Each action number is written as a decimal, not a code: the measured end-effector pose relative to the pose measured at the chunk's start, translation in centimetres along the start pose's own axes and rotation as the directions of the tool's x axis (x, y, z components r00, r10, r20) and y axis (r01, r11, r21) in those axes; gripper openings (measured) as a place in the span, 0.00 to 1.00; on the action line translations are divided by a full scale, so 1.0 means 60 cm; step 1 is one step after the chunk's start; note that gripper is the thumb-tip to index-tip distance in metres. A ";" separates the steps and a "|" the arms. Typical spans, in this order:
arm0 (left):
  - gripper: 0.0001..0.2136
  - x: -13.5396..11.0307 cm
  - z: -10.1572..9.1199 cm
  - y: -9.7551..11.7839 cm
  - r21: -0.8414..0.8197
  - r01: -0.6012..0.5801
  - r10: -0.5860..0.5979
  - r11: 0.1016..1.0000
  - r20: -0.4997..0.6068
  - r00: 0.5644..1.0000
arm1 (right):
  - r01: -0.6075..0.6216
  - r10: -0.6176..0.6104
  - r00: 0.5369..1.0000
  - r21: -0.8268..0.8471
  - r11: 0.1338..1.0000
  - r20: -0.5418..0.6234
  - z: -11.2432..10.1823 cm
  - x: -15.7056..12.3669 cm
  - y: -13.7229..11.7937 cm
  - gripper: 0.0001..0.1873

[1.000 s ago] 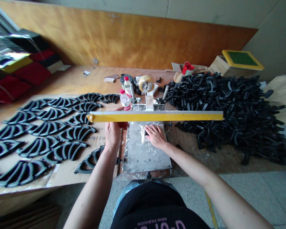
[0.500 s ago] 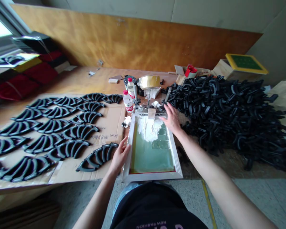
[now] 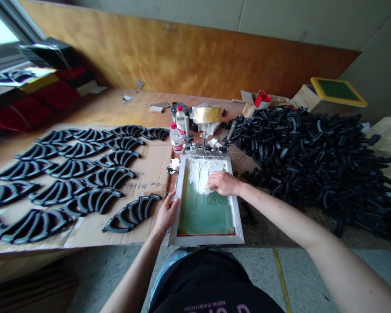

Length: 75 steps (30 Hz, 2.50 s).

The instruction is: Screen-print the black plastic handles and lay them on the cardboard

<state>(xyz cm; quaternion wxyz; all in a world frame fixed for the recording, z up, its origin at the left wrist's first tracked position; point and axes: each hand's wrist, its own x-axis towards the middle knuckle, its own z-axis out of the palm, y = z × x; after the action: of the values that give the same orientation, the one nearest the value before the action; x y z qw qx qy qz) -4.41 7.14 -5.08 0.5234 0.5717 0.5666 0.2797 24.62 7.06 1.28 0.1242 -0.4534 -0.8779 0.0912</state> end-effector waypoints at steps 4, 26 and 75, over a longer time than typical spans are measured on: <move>0.35 0.001 -0.002 0.001 -0.025 0.038 -0.038 0.999 0.036 0.999 | -0.085 0.076 0.981 -0.041 0.996 -0.178 0.019 0.003 0.001 0.04; 0.30 0.030 -0.021 0.282 -0.442 -0.315 0.272 0.840 -0.160 0.949 | -0.745 0.785 0.506 0.279 0.606 -0.357 -0.005 -0.075 0.131 0.15; 0.25 -0.018 -0.340 -0.234 0.020 0.555 -0.514 0.832 -0.351 0.783 | -0.394 0.377 0.901 0.043 0.918 0.214 0.307 0.367 -0.292 0.15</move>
<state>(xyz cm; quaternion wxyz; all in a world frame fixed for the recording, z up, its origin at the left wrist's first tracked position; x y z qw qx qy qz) -28.22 9.18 -11.58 0.4422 0.3631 0.8009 0.1765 -6.77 14.21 -8.52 0.0335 -0.6007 -0.7742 0.1968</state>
